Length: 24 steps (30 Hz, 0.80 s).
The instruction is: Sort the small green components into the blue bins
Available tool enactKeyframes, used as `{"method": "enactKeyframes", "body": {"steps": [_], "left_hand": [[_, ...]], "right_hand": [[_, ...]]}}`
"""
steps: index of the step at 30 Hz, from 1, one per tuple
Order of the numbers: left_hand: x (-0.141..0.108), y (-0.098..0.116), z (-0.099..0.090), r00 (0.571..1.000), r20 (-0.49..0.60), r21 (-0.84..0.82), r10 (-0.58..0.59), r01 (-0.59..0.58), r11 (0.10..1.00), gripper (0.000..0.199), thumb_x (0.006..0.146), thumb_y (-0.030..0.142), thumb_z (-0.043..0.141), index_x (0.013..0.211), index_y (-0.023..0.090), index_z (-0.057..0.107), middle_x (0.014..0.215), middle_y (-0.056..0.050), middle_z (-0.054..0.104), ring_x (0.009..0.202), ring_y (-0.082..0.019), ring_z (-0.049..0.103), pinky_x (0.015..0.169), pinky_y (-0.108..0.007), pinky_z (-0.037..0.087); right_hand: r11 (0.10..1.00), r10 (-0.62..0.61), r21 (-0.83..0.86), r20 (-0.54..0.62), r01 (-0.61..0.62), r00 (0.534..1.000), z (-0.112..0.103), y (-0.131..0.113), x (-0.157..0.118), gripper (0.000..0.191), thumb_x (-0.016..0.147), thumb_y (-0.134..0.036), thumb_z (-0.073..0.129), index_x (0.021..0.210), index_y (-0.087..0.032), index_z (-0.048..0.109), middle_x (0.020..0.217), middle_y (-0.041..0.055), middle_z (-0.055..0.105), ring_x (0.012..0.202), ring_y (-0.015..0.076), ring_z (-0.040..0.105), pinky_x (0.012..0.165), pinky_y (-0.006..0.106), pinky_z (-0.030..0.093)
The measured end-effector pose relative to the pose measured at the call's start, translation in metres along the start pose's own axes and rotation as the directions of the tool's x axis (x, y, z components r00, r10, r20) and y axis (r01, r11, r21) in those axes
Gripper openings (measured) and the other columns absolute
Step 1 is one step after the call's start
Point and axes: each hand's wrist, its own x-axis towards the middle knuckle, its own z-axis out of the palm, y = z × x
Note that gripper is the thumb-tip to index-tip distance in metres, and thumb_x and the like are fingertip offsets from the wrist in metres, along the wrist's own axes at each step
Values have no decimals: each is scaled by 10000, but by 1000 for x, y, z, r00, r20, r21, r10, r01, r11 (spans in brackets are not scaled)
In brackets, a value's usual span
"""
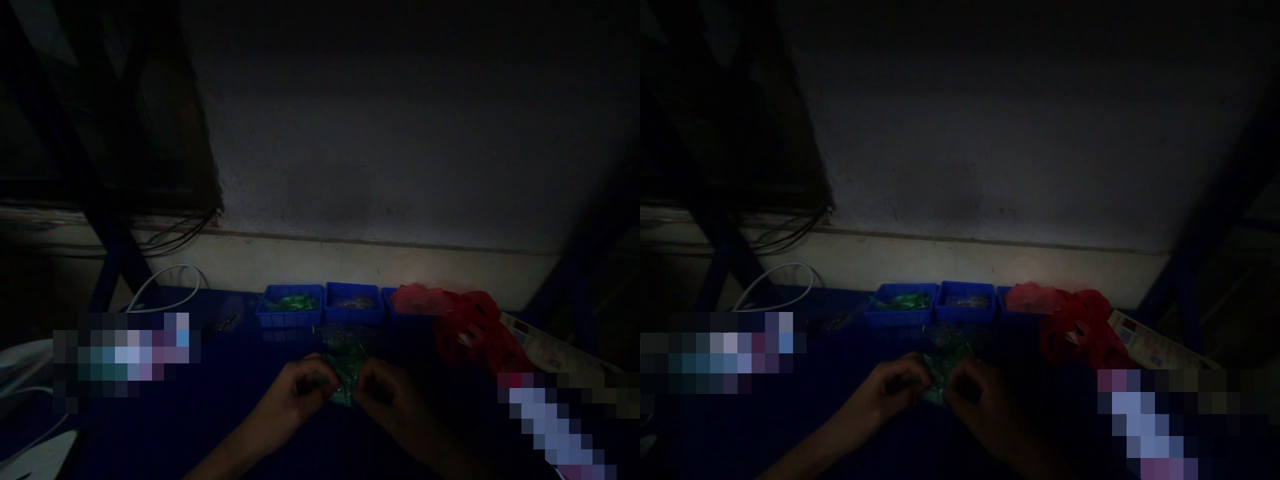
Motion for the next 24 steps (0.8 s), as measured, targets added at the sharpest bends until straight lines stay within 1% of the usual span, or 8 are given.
{"method": "enactKeyframes", "body": {"steps": [5,12,18,24], "left_hand": [[-1,-1,0,1000,4,-29,-4,4,1000,94,768,186,587,710,163,657,747,8,515,667,-139,471,589,-260,334],[0,-1,-1,1000,-3,3,27,-27,1000,120,786,200,590,709,167,676,737,3,542,665,-144,495,599,-270,353],[1,-6,-3,999,13,-34,44,-43,998,76,764,174,622,756,168,697,794,-12,603,745,-164,568,668,-281,402],[1,-8,-3,999,2,-37,35,-35,999,86,766,151,623,763,175,706,802,-6,620,746,-158,583,673,-274,416]], "right_hand": [[1000,6,5,2,-6,1000,-1,0,-1,113,764,-145,576,682,-207,529,649,-47,491,628,128,491,582,234,372],[1000,1,12,1,-1,1000,-1,-5,2,129,749,-130,580,661,-205,521,632,-52,485,615,124,484,576,230,371],[1000,-3,-4,-2,3,1000,-1,-2,1,106,740,-105,570,694,-200,559,653,-47,518,632,126,509,587,227,382],[1000,-7,3,-5,7,1000,-1,-3,1,88,740,-117,577,728,-204,585,685,-38,557,666,138,546,617,234,405]]}}
